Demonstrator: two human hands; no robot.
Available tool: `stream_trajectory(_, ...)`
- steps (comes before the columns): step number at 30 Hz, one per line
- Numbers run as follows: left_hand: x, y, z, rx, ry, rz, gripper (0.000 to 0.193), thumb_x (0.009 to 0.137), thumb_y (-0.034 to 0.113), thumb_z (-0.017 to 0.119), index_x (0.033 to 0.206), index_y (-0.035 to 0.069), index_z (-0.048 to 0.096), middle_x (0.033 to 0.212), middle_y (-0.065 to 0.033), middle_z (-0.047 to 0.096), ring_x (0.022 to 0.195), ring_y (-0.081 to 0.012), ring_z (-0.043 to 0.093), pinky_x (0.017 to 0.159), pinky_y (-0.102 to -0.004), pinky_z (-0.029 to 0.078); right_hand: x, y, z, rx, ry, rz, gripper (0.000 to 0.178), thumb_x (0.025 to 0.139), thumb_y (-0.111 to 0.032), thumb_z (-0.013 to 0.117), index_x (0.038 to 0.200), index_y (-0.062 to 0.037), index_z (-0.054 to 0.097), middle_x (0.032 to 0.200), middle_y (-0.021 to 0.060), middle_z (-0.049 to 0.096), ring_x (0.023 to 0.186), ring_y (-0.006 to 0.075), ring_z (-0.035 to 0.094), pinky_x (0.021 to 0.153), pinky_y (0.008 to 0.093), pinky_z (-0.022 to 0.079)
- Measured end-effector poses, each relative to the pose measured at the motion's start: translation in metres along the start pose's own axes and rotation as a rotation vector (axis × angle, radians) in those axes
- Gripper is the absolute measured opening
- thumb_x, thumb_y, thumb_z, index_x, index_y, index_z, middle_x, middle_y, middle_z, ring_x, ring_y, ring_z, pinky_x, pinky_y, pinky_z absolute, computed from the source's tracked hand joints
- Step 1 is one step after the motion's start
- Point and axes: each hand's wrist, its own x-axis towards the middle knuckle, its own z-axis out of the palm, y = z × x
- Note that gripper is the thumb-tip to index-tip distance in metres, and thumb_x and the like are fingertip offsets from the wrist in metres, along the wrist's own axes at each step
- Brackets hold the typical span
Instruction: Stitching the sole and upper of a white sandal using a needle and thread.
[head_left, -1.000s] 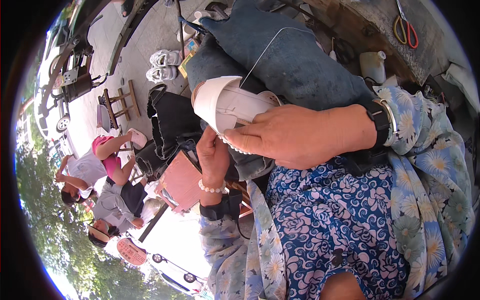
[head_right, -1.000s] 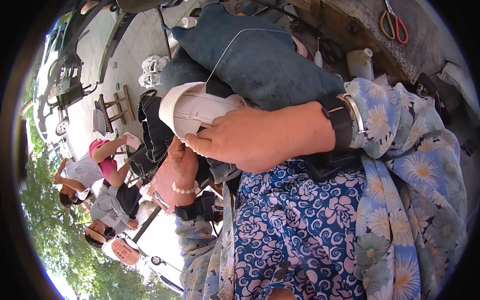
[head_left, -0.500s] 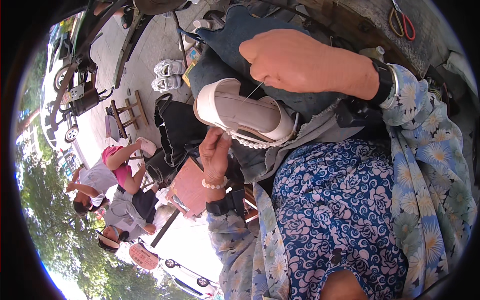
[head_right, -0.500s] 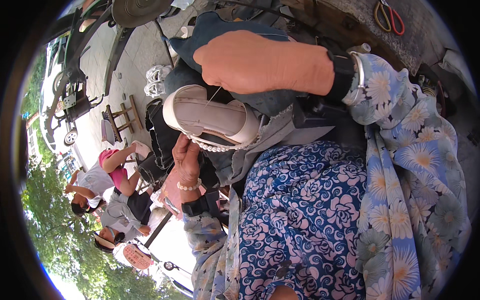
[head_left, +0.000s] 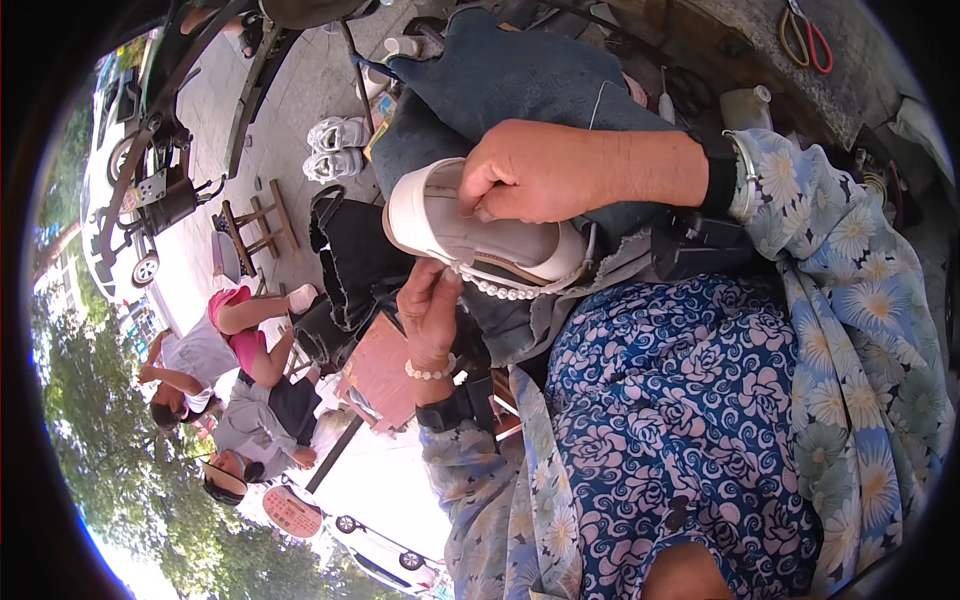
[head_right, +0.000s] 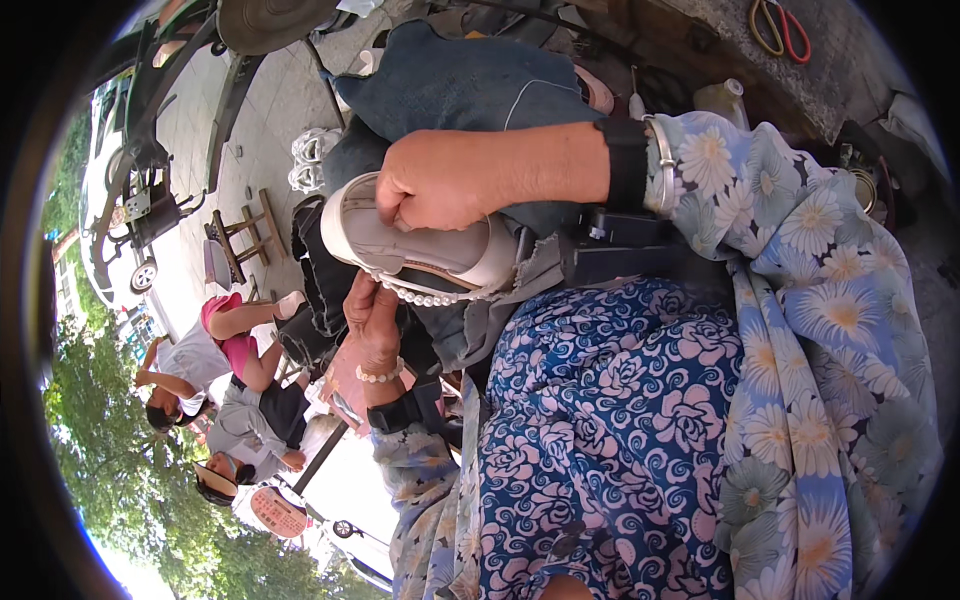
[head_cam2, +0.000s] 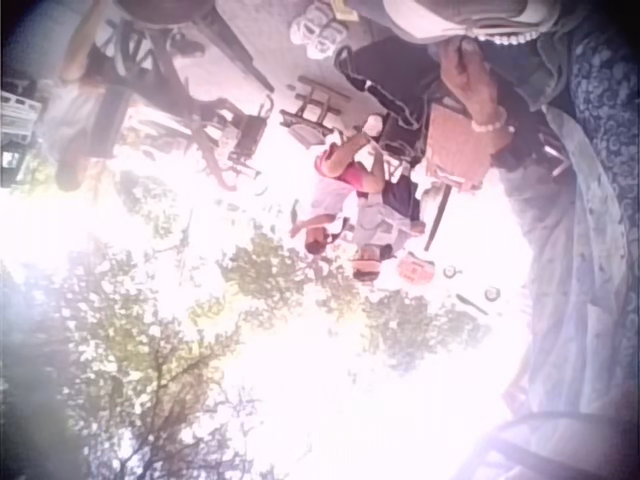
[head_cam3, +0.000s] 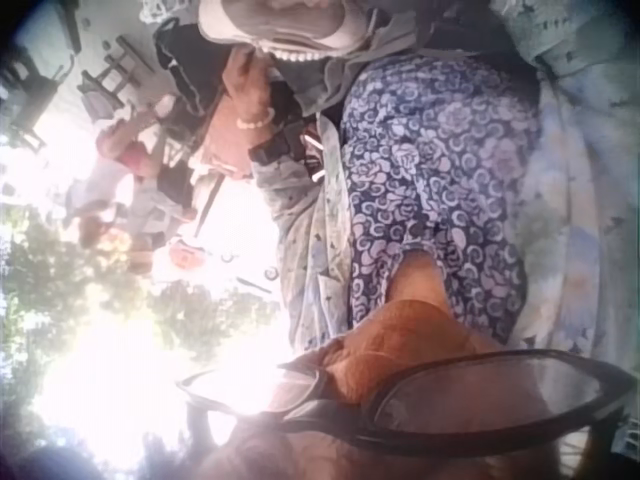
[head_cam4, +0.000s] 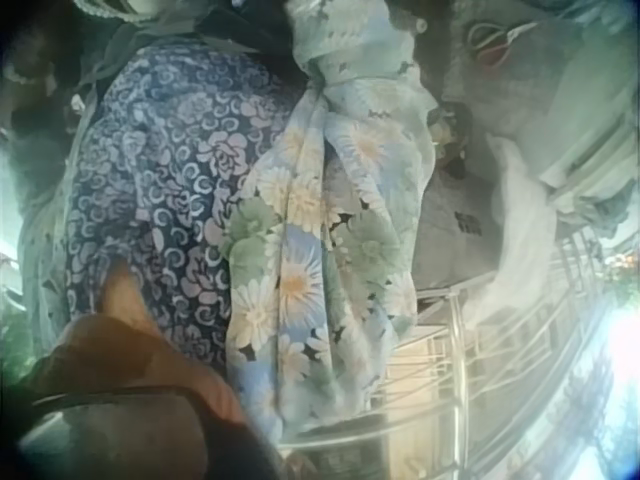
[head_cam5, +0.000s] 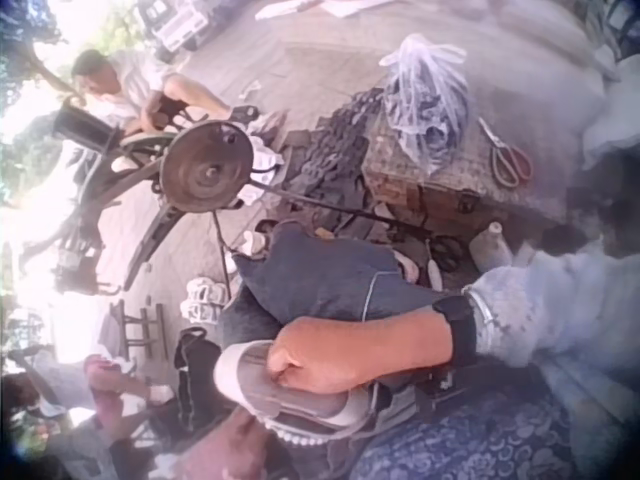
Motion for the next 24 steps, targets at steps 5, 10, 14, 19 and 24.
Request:
stream_trajectory(5,0.004,-0.005,-0.001,0.036,-0.015,0.024,0.011,0.087,0.007,0.056,0.094,-0.001,0.061,0.077,0.0009,0.055,0.069,-0.0064,0.047,0.063,-0.0211,0.040,0.001,-0.001,-0.001,-0.022,-0.016,-0.014,0.018,0.076,-0.006,0.059,0.092,0.0011,0.066,0.079,0.0174,0.064,0.070,0.0267,0.063,0.065,0.0323,0.048)
stream_trajectory(10,-0.009,0.016,-0.009,0.251,0.022,0.166,0.015,0.081,-0.001,0.059,0.095,-0.001,0.063,0.088,-0.0047,0.065,0.077,-0.0102,0.058,0.069,-0.0224,0.045,0.013,-0.017,0.010,-0.139,-0.020,-0.070,0.016,0.072,-0.008,0.059,0.085,-0.0017,0.067,0.078,0.0178,0.063,0.071,0.0322,0.063,0.064,0.0347,0.048)
stream_trajectory(14,-0.011,0.000,-0.010,0.231,0.068,0.229,0.015,0.079,0.002,0.062,0.094,0.000,0.063,0.086,-0.0126,0.065,0.077,-0.0216,0.062,0.068,-0.0298,0.047,0.011,-0.009,0.023,0.027,-0.091,0.175,0.020,0.076,0.001,0.055,0.093,-0.0014,0.065,0.072,0.0053,0.062,0.056,0.0099,0.056,0.051,0.0257,0.044)
stream_trajectory(19,-0.017,0.006,-0.003,0.428,0.209,0.371,0.012,0.072,0.004,0.063,0.084,0.002,0.062,0.078,-0.0149,0.060,0.072,-0.0336,0.059,0.064,-0.0362,0.048,0.010,-0.007,0.027,0.152,-0.083,0.326,0.014,0.076,0.002,0.054,0.088,0.0038,0.061,0.067,0.0042,0.060,0.050,0.0083,0.053,0.046,0.0236,0.042)
stream_trajectory(24,-0.016,0.021,0.012,0.523,0.287,0.395,0.012,0.066,0.001,0.056,0.078,0.001,0.056,0.077,-0.0160,0.055,0.073,-0.0366,0.056,0.062,-0.0417,0.047,0.015,-0.009,0.020,0.208,-0.074,0.351,0.020,0.071,0.003,0.058,0.090,0.0041,0.061,0.070,0.0072,0.062,0.053,0.0119,0.059,0.044,0.0243,0.045)
